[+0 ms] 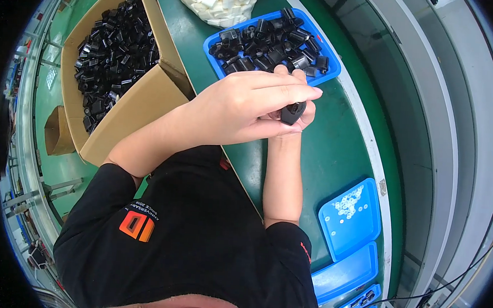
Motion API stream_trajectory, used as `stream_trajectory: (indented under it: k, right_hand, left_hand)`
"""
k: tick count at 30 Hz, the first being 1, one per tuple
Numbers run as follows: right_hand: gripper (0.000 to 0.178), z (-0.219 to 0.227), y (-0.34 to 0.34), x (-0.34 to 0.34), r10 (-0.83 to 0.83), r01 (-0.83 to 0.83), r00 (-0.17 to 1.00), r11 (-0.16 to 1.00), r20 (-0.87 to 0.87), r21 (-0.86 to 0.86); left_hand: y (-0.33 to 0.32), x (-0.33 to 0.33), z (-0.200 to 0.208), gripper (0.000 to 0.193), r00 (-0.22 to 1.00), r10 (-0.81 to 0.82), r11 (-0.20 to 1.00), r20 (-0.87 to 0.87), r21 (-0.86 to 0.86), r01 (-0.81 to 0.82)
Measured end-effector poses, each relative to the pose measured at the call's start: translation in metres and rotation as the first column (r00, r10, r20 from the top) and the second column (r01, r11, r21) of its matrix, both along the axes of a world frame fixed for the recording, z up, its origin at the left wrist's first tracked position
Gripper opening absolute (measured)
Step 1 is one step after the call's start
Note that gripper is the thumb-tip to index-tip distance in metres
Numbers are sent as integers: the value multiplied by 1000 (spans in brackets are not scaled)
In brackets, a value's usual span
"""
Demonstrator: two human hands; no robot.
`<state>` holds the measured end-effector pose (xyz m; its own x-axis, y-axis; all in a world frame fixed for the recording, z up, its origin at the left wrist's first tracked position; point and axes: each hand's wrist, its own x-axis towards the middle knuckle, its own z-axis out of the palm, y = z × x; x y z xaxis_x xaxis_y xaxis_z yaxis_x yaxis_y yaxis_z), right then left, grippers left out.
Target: The person assembles an electronic device by hand, taking small plastic components and internal modules from a cardboard box and a blue tray and fitting them into a plastic casing.
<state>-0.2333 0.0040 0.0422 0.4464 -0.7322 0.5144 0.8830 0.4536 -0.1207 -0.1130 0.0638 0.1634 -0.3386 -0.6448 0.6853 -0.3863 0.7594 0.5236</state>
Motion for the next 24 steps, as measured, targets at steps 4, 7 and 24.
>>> stream_trajectory:
  k: [4,7,24]
  right_hand:
    - [28,3,-2,-1,-5,4,1000,1000,-21,-27]
    - [28,-8,-5,0,0,0,1000,1000,18,-18]
    - [50,19,2,-10,-142,132,971,989,-190,-63]
  left_hand:
    - [-1,0,-2,46,1000,15,1000,-8,-28,-15]
    - [0,0,0,46,1000,3,999,26,35,-4]
    - [-4,5,-3,44,999,-35,985,25,169,30]
